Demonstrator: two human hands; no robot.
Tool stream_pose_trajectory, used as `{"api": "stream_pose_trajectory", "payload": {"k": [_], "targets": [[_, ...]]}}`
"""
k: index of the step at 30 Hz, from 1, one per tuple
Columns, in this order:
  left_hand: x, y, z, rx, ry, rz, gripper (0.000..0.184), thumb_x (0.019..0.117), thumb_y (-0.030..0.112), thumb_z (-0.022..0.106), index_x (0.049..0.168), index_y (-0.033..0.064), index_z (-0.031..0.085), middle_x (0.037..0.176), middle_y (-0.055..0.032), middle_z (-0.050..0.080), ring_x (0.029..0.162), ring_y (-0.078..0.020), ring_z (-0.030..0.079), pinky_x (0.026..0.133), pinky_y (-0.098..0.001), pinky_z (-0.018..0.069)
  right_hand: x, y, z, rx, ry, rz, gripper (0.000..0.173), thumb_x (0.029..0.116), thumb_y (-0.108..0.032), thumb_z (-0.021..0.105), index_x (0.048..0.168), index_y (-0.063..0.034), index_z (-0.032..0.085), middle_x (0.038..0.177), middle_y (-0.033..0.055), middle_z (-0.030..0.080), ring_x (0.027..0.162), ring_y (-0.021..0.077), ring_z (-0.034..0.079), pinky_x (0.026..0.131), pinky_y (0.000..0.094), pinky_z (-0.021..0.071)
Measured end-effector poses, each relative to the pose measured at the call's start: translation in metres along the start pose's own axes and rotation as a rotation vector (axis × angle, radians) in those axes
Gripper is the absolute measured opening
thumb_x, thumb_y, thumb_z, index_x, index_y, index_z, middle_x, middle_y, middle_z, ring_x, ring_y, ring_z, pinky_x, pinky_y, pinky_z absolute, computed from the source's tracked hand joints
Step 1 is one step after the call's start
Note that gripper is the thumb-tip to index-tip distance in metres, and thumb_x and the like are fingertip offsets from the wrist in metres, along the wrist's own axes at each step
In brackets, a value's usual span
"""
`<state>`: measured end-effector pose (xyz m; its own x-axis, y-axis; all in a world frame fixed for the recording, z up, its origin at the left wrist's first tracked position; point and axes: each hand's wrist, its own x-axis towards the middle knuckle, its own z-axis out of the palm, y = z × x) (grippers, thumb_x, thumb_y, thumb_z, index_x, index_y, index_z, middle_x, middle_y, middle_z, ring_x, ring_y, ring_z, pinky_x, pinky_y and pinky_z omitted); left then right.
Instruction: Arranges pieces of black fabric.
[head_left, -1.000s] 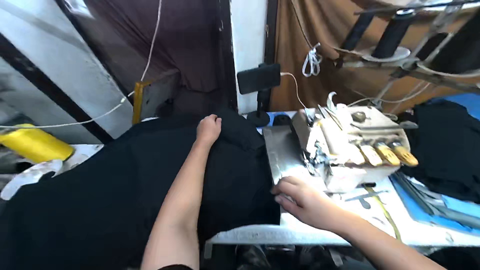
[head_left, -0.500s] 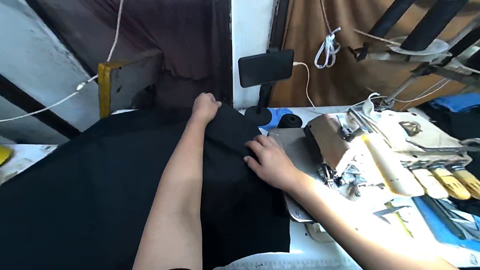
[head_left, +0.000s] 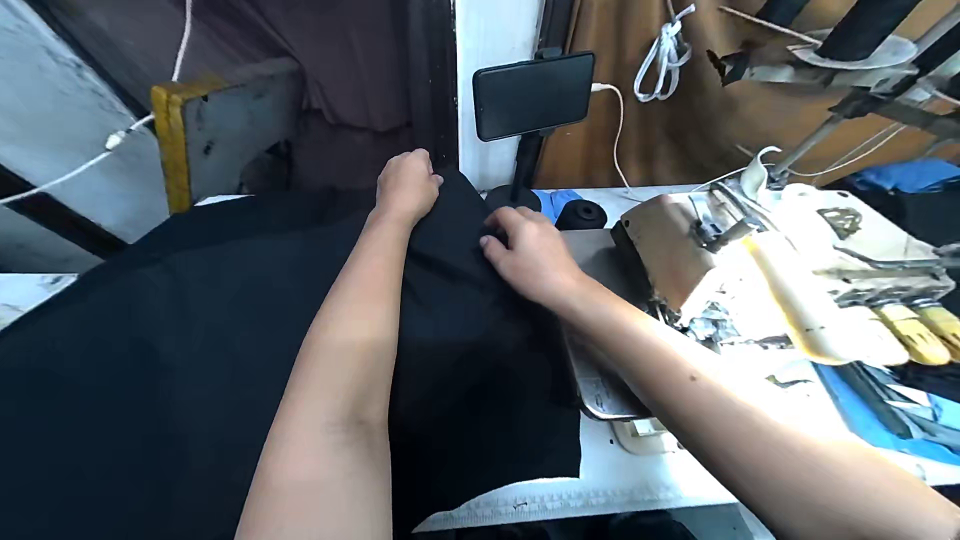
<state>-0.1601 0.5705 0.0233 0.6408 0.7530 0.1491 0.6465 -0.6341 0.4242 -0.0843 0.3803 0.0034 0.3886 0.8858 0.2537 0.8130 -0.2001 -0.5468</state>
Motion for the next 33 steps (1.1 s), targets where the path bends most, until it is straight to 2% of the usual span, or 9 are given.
{"api": "stream_pose_trajectory", "payload": {"k": [4, 12, 15, 18, 21, 23, 27, 32, 33], "targets": [[-0.004, -0.001, -0.004, 0.034, 0.024, 0.037, 0.034, 0.1107, 0.017, 0.042, 0.122, -0.0071, 0.064, 0.124, -0.0297, 0.064, 0.124, -0.0454, 0.059, 0.106, -0.0632, 0.0419, 0.034, -0.004, 0.005, 0.107, 0.026, 0.154, 0.030, 0.1051, -0.019, 0.054, 0.125, 0.0004, 0.065, 0.124, 0.0220, 0.065, 0.123, 0.0375, 0.058, 0.103, 0.0540, 0.0447], [-0.031, -0.002, -0.025, -0.254, 0.128, 0.171, 0.022, 0.1055, 0.014, 0.055, 0.114, -0.0055, 0.061, 0.102, -0.0195, 0.064, 0.095, -0.0274, 0.061, 0.088, -0.0468, 0.0479, 0.084, -0.009, 0.007, 0.329, 0.016, 0.122, 0.046, 0.1057, -0.018, 0.050, 0.149, -0.0026, 0.049, 0.142, 0.0212, 0.057, 0.131, 0.0342, 0.055, 0.109, 0.0535, 0.0422], [-0.040, -0.004, -0.034, -0.259, 0.163, 0.254, 0.023, 0.1077, 0.013, 0.049, 0.113, -0.0031, 0.064, 0.103, -0.0171, 0.066, 0.097, -0.0230, 0.062, 0.089, -0.0435, 0.0473, 0.086, -0.017, -0.003, 0.401, 0.020, 0.030, 0.022, 0.1039, -0.016, 0.056, 0.118, -0.0015, 0.065, 0.107, 0.0149, 0.068, 0.100, 0.0240, 0.065, 0.089, 0.0472, 0.0497], [-0.053, -0.007, -0.042, -0.293, 0.265, 0.352, 0.028, 0.1090, 0.013, 0.044, 0.119, -0.0025, 0.066, 0.108, -0.0156, 0.069, 0.099, -0.0169, 0.064, 0.091, -0.0367, 0.0482, 0.078, -0.028, -0.010, 0.653, 0.024, -0.043, 0.019, 0.1052, -0.020, 0.055, 0.099, -0.0040, 0.061, 0.087, 0.0056, 0.061, 0.078, 0.0119, 0.059, 0.073, 0.0329, 0.0500], [-0.069, -0.009, -0.046, -0.359, 0.411, 0.475, 0.029, 0.1093, 0.013, 0.042, 0.120, -0.0032, 0.063, 0.110, -0.0123, 0.067, 0.098, -0.0067, 0.061, 0.089, -0.0238, 0.0474, 0.059, -0.043, -0.013, 0.750, -0.062, -0.015, 0.037, 0.1114, -0.029, 0.037, 0.126, -0.0051, 0.061, 0.112, 0.0080, 0.064, 0.089, 0.0119, 0.062, 0.074, 0.0305, 0.0522], [-0.083, -0.009, -0.051, -0.366, 0.494, 0.553, 0.028, 0.1090, 0.011, 0.042, 0.118, -0.0047, 0.063, 0.110, -0.0129, 0.066, 0.098, -0.0048, 0.062, 0.089, -0.0206, 0.0477, 0.041, -0.049, -0.014, 0.562, -0.246, -0.079, 0.035, 0.1086, -0.013, 0.042, 0.138, -0.0021, 0.058, 0.131, 0.0165, 0.063, 0.117, 0.0223, 0.062, 0.100, 0.0447, 0.0491], [-0.122, -0.015, -0.072, -0.321, 0.638, 0.588, 0.027, 0.1082, 0.009, 0.042, 0.115, -0.0086, 0.062, 0.107, -0.0156, 0.067, 0.095, -0.0035, 0.063, 0.088, -0.0191, 0.0493, 0.015, -0.061, -0.009, 0.253, -0.426, -0.172, 0.020, 0.1026, -0.005, 0.054, 0.112, 0.0027, 0.069, 0.106, 0.0211, 0.069, 0.100, 0.0316, 0.066, 0.089, 0.0534, 0.0515], [-0.171, -0.022, -0.134, -0.272, 0.909, 0.555, 0.026, 0.1083, 0.007, 0.038, 0.112, -0.0112, 0.056, 0.106, -0.0066, 0.064, 0.098, 0.0047, 0.058, 0.091, -0.0153, 0.0470, 0.012, -0.032, -0.017, -0.071, -0.285, 0.061, 0.028, 0.1018, -0.008, 0.054, 0.123, 0.0052, 0.066, 0.123, 0.0321, 0.064, 0.119, 0.0496, 0.060, 0.098, 0.0690, 0.0451], [-0.178, -0.015, -0.141, -0.195, 0.872, 0.556, 0.029, 0.1074, 0.007, 0.040, 0.113, -0.0141, 0.059, 0.105, -0.0138, 0.066, 0.095, -0.0013, 0.060, 0.089, -0.0190, 0.0482, 0.010, -0.033, -0.022, -0.022, -0.236, 0.056, 0.029, 0.1032, -0.011, 0.053, 0.124, 0.0049, 0.066, 0.125, 0.0321, 0.063, 0.120, 0.0491, 0.060, 0.099, 0.0689, 0.0449]]}}
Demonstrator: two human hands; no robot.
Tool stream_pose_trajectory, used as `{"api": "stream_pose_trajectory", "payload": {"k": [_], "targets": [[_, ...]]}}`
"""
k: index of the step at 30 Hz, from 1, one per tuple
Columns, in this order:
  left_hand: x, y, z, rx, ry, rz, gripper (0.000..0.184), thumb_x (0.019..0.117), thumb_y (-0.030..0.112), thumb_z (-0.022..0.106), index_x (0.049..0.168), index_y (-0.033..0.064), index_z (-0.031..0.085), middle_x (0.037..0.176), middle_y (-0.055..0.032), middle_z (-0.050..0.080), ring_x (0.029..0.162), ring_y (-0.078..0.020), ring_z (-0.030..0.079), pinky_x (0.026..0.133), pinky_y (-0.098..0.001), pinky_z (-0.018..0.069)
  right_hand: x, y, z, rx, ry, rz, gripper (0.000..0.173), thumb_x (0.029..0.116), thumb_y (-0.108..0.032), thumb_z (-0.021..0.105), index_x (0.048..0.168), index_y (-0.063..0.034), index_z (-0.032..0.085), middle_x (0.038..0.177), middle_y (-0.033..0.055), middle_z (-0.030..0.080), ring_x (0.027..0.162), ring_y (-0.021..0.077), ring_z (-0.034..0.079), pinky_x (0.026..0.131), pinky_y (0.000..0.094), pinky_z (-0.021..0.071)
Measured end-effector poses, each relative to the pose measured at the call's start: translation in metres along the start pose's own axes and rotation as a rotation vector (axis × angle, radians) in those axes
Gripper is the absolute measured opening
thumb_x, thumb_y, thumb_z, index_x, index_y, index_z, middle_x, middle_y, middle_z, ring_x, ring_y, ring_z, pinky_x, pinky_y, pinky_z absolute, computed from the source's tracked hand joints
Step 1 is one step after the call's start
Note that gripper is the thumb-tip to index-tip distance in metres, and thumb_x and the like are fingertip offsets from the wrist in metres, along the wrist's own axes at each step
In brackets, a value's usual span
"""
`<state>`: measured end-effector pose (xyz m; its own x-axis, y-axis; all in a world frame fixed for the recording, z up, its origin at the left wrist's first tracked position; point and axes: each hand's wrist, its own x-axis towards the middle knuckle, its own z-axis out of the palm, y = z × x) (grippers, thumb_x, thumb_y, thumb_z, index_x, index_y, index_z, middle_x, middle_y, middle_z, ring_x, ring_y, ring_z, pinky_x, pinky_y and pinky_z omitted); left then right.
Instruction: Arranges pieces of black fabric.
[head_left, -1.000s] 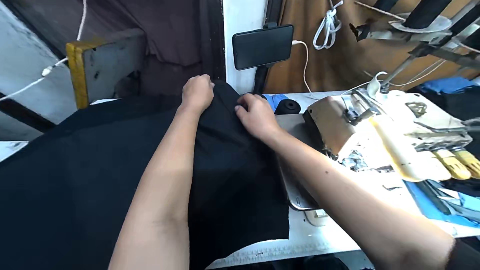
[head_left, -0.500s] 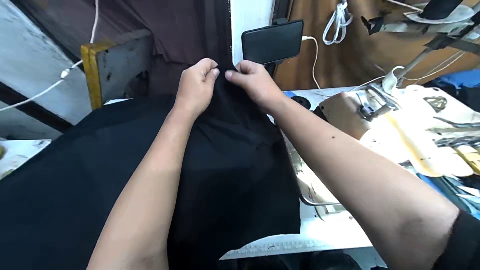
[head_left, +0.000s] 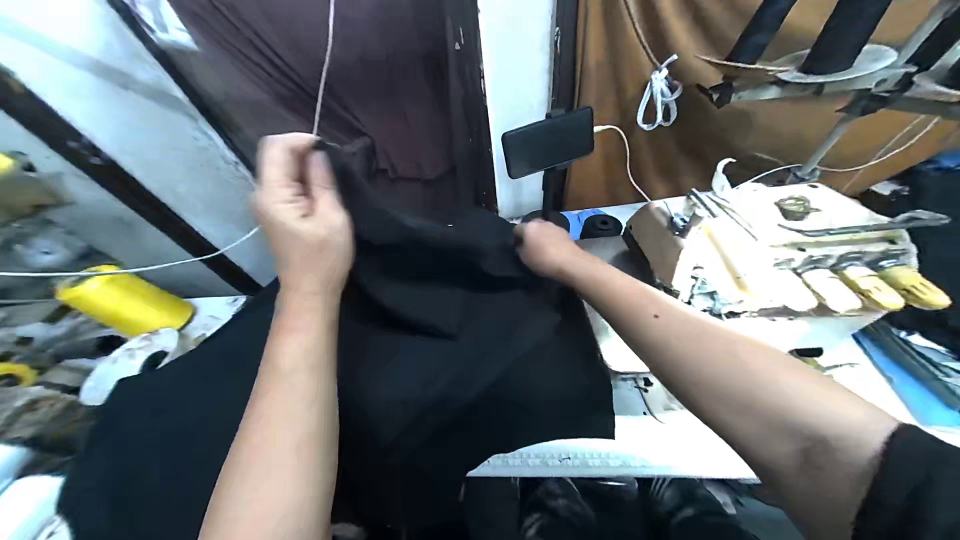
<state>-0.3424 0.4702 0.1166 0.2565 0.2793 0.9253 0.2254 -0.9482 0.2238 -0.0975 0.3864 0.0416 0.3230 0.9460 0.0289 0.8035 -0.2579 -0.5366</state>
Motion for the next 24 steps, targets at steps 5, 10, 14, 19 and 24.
{"api": "stream_pose_trajectory", "payload": {"k": [5, 10, 14, 19, 24], "targets": [[0.006, 0.039, 0.024, 0.021, -0.270, 0.142, 0.020, 0.1014, 0.008, 0.055, 0.107, -0.0040, 0.070, 0.097, -0.0169, 0.073, 0.087, -0.0208, 0.071, 0.083, -0.0363, 0.0559, -0.049, -0.066, -0.041, 0.707, 0.025, -0.533, 0.049, 0.0990, -0.031, 0.057, 0.142, -0.0091, 0.051, 0.110, 0.0018, 0.064, 0.064, 0.0028, 0.055, 0.055, 0.0216, 0.0493], [-0.006, 0.057, 0.015, -0.369, -0.358, -0.107, 0.012, 0.0987, 0.005, 0.058, 0.107, -0.0027, 0.061, 0.086, 0.0007, 0.063, 0.074, 0.0047, 0.057, 0.071, -0.0138, 0.0495, -0.080, -0.094, -0.061, 0.457, 0.121, -0.564, 0.019, 0.1023, -0.017, 0.061, 0.116, -0.0052, 0.065, 0.088, 0.0033, 0.065, 0.058, 0.0060, 0.056, 0.052, 0.0235, 0.0491], [-0.063, 0.046, -0.034, -0.062, -0.745, -0.317, 0.033, 0.0900, 0.018, 0.075, 0.117, 0.0006, 0.065, 0.090, -0.0107, 0.071, 0.082, -0.0209, 0.069, 0.076, -0.0450, 0.0583, -0.094, -0.072, -0.055, 0.305, 0.313, -0.564, 0.017, 0.1048, -0.012, 0.054, 0.109, -0.0037, 0.069, 0.097, 0.0085, 0.069, 0.077, 0.0123, 0.066, 0.070, 0.0335, 0.0556], [-0.133, 0.021, -0.124, 0.476, -0.872, -0.424, 0.016, 0.0900, -0.001, 0.072, 0.105, -0.0051, 0.074, 0.105, -0.0279, 0.071, 0.107, -0.0503, 0.065, 0.093, -0.0722, 0.0470, -0.154, -0.030, -0.037, 0.290, 0.457, -0.681, 0.019, 0.1029, -0.007, 0.051, 0.110, 0.0003, 0.067, 0.098, 0.0084, 0.069, 0.078, 0.0077, 0.064, 0.070, 0.0270, 0.0549], [-0.154, 0.144, -0.174, 0.042, -0.800, -0.144, 0.013, 0.0832, 0.019, 0.061, 0.084, 0.0104, 0.071, 0.075, -0.0004, 0.068, 0.069, -0.0078, 0.065, 0.062, -0.0279, 0.0540, -0.236, 0.063, -0.015, 0.642, 0.460, -0.664, 0.021, 0.1036, -0.026, 0.052, 0.108, -0.0267, 0.072, 0.105, -0.0146, 0.071, 0.099, -0.0014, 0.065, 0.089, 0.0220, 0.0556]]}}
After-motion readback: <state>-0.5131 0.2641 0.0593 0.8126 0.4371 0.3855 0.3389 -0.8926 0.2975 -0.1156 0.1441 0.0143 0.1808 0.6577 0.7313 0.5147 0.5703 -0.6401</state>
